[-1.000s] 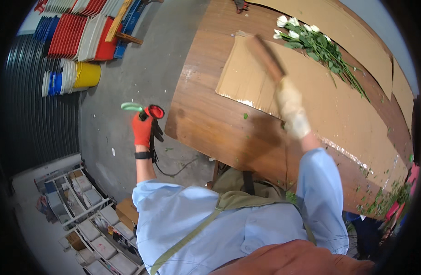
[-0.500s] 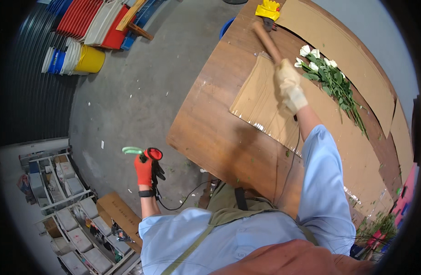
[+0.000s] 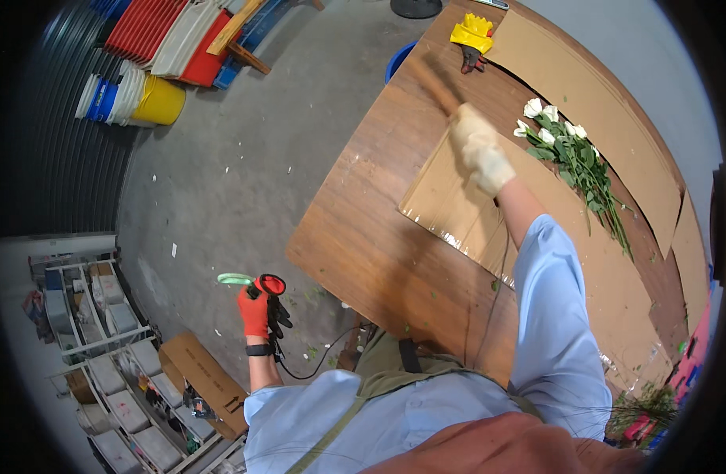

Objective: Clean floral trimmings and leaves from a design station using a brush.

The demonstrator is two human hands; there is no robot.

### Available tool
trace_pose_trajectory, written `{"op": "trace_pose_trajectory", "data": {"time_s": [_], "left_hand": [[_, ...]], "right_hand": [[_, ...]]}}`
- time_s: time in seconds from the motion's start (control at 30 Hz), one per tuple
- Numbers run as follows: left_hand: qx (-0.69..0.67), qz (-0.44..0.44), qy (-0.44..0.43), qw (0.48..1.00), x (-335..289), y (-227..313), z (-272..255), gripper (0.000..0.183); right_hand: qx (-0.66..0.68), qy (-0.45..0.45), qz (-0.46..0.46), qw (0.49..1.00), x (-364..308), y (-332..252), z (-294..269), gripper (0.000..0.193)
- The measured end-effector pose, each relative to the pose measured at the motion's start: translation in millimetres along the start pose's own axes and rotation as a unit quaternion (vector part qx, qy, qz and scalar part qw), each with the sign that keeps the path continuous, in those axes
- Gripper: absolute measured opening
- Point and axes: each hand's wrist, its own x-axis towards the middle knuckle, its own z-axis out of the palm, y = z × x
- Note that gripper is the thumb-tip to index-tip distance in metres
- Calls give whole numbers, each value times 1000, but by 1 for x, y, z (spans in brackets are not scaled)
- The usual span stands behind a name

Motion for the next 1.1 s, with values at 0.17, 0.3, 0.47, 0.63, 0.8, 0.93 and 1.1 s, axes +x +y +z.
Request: {"op": "trace_pose_trajectory", "data": {"time_s": [0.17,0.3,0.47,0.63,0.8,0.93,1.1], "left_hand": [[-23,-27,42,998,-22,-11,-15,22],[-44,-36,29,998,-16,-19,-24,23],[17,-30,59,998,-25,-44,-22,23],[-7,-58,89,994,-42,-42,-32,24],[-10,-37,109,993,-12,-26,-49,21],[35,24,113,993,0,-4,-56,25],[-14,72,75,995,4,13,-31,31]], "right_hand": [[-17,-261,-190,946,-92,-64,19,50],[96,-29,-49,994,-27,-52,17,46],[17,97,38,994,79,-2,26,34],[12,-192,-152,970,-84,-57,83,33],[20,-509,-233,828,-321,-15,116,29],[48,-491,-184,850,-375,8,67,34],[51,-242,-29,968,-305,27,75,32]]}}
